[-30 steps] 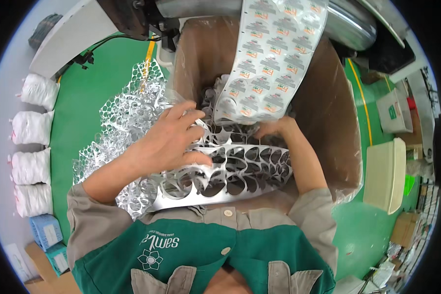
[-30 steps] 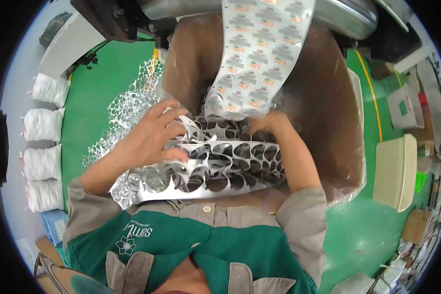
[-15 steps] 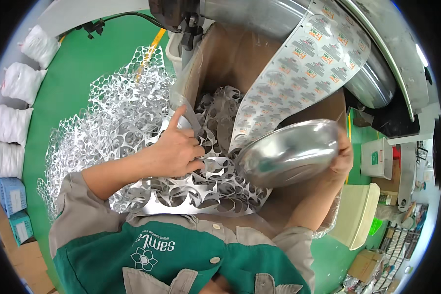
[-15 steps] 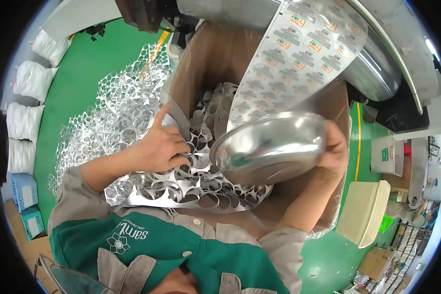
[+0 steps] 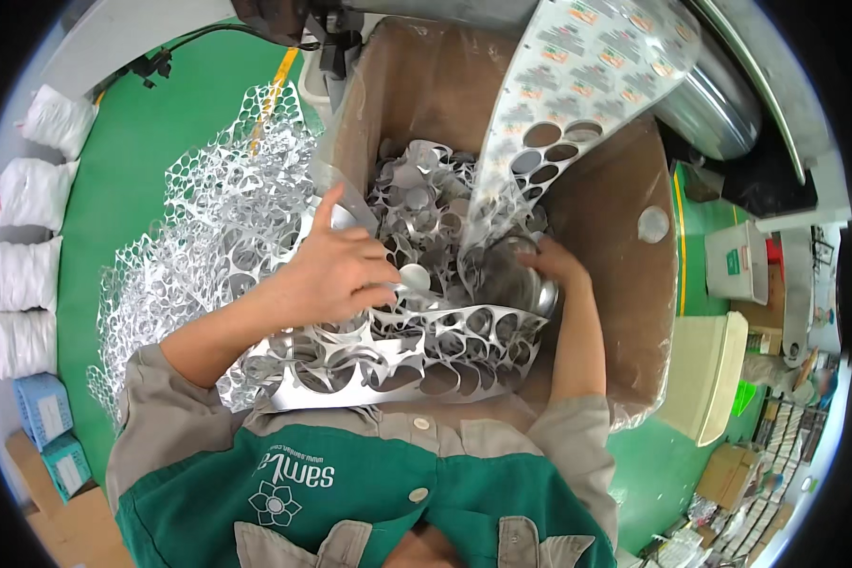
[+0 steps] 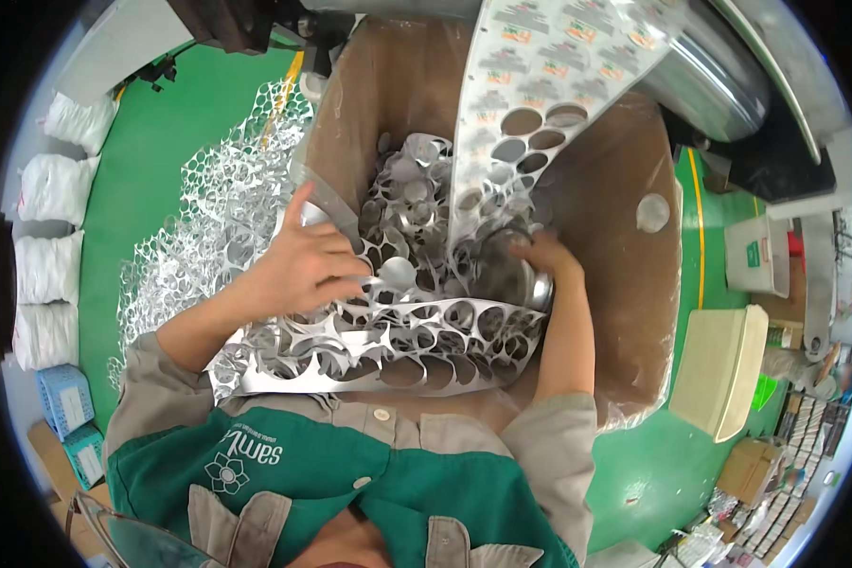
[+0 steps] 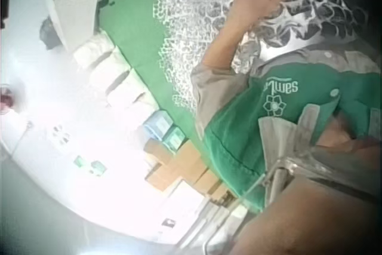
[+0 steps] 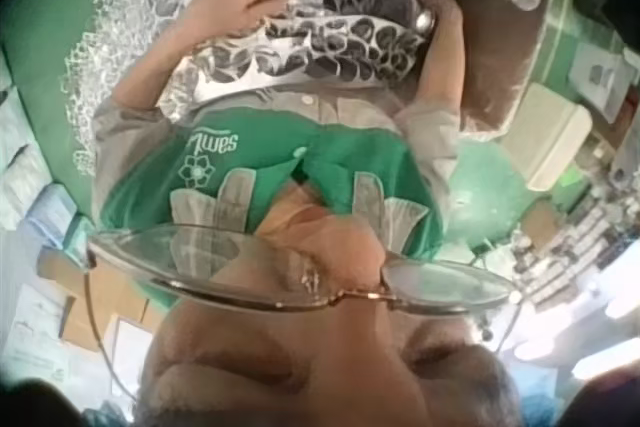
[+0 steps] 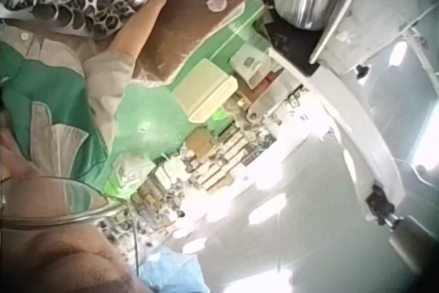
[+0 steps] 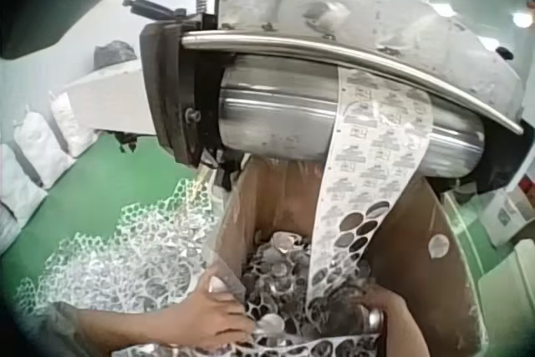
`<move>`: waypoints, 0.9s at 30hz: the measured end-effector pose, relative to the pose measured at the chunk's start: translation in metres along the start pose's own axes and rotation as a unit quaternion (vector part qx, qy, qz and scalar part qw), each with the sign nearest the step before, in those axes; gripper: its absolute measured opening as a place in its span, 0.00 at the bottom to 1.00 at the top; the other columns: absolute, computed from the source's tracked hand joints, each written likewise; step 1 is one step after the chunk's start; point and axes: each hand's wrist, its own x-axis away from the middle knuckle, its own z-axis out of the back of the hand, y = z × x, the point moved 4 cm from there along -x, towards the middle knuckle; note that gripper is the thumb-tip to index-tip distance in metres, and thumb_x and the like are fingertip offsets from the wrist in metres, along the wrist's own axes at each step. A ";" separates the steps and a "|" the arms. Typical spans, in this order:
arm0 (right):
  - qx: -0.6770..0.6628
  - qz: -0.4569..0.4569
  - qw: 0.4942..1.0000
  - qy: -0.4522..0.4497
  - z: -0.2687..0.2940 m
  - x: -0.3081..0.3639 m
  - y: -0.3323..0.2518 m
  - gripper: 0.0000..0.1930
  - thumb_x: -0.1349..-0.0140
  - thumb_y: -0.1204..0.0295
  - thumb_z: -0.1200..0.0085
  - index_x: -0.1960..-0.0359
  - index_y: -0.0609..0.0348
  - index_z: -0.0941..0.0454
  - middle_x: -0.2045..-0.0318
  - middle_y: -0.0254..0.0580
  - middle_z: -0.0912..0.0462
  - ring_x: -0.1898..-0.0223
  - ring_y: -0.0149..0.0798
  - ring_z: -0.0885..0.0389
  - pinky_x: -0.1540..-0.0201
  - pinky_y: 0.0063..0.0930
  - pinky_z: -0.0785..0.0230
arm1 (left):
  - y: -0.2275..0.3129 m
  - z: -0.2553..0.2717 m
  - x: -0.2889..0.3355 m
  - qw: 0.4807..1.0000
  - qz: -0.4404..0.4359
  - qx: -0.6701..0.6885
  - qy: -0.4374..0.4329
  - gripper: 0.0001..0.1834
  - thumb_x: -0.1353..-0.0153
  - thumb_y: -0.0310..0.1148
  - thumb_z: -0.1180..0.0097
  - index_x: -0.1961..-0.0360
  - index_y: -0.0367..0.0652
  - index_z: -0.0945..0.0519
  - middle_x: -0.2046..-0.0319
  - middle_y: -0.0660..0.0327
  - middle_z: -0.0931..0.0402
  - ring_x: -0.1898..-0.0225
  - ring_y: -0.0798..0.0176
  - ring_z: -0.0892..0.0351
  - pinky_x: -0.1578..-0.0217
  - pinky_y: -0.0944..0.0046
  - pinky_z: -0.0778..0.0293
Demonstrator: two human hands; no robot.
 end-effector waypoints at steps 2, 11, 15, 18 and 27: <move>0.054 0.113 0.991 0.044 0.040 0.035 -0.065 0.20 0.52 0.60 0.38 0.63 0.62 0.27 0.74 0.36 0.26 0.75 0.28 0.31 0.74 0.26 0.37 | 0.002 0.020 -0.005 0.997 0.044 0.069 0.014 0.06 0.49 0.31 0.44 0.69 0.45 0.20 0.76 0.63 0.28 0.68 0.63 0.27 0.44 0.47 0.49; -0.697 0.384 0.604 -0.039 0.101 0.138 -0.157 0.23 0.36 0.54 0.59 0.51 0.62 0.32 0.58 0.41 0.23 0.59 0.36 0.23 0.56 0.28 0.30 | 0.053 0.087 -0.005 0.993 -0.052 0.106 0.026 0.10 0.55 0.20 0.42 0.67 0.38 0.20 0.73 0.58 0.26 0.71 0.56 0.27 0.65 0.62 0.29; -0.188 0.182 0.963 -0.068 0.008 0.047 -0.117 0.22 0.45 0.61 0.46 0.52 0.61 0.33 0.62 0.42 0.23 0.61 0.37 0.24 0.60 0.30 0.31 | 0.092 0.107 0.000 0.969 -0.147 0.179 -0.091 0.12 0.56 0.23 0.40 0.66 0.41 0.20 0.73 0.59 0.25 0.72 0.56 0.27 0.69 0.61 0.29; 0.259 0.096 0.959 0.061 -0.062 -0.022 -0.040 0.20 0.47 0.62 0.47 0.56 0.62 0.30 0.59 0.54 0.24 0.57 0.52 0.24 0.56 0.41 0.32 | 0.079 0.096 0.013 0.992 0.057 0.058 -0.095 0.11 0.53 0.28 0.42 0.65 0.42 0.20 0.74 0.58 0.26 0.73 0.55 0.27 0.71 0.63 0.30; 0.216 0.254 0.941 0.046 0.033 0.067 -0.137 0.20 0.52 0.63 0.41 0.61 0.65 0.29 0.63 0.53 0.23 0.59 0.51 0.25 0.58 0.38 0.33 | 0.058 -0.003 -0.013 0.949 -0.033 0.040 -0.312 0.35 0.55 0.41 0.39 0.45 0.45 0.35 0.66 0.50 0.27 0.66 0.49 0.29 0.64 0.54 0.33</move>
